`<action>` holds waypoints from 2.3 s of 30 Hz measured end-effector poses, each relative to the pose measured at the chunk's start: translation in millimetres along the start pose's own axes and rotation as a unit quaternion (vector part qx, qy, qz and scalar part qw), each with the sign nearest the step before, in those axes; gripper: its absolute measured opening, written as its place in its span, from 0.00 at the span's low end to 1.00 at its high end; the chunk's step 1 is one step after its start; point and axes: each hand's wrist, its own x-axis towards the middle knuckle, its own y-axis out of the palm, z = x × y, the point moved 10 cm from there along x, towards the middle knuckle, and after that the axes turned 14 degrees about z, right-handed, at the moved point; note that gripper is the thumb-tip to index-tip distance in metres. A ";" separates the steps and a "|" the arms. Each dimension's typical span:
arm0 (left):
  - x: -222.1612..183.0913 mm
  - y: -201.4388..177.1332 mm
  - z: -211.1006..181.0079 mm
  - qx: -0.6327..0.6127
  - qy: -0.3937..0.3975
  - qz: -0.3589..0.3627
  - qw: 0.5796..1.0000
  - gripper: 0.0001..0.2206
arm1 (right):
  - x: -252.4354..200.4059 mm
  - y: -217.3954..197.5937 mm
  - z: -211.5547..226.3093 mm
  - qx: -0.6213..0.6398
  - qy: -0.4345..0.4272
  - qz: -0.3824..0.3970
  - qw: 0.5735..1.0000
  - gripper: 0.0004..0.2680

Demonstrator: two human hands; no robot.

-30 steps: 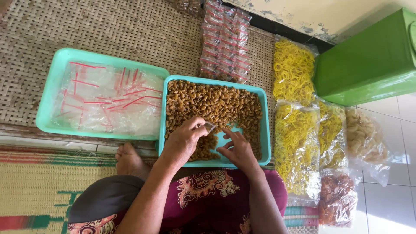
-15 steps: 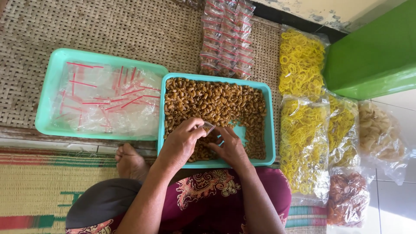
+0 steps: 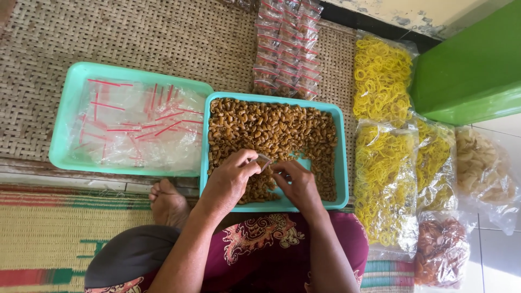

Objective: Packing small fried snacks into individual plastic bags from a tray.

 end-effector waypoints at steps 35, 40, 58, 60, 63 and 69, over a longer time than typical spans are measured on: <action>5.0 2.2 3.4 -0.016 0.004 0.011 1.000 0.12 | -0.5 41.0 -23.0 -0.046 0.137 0.094 0.985 0.26; 3.7 -2.4 0.7 -0.012 0.000 0.005 1.000 0.12 | 0.5 25.1 1.2 -0.007 0.083 0.058 0.995 0.13; 4.7 0.2 0.2 -0.017 -0.010 0.017 1.000 0.17 | 1.7 -43.0 86.8 -0.035 0.018 -0.003 0.999 0.08; 5.1 0.5 1.3 -0.018 -0.013 0.021 1.000 0.17 | 10.8 -38.6 106.1 -0.065 -0.021 0.019 0.997 0.08; 2.0 -9.6 -1.6 -0.017 -0.007 0.002 1.000 0.16 | 23.2 -34.0 140.5 -0.066 -0.038 0.069 0.995 0.09; -0.5 -14.0 -3.2 0.019 0.003 -0.013 1.000 0.14 | 23.5 -31.9 124.1 -0.061 -0.039 0.054 0.996 0.08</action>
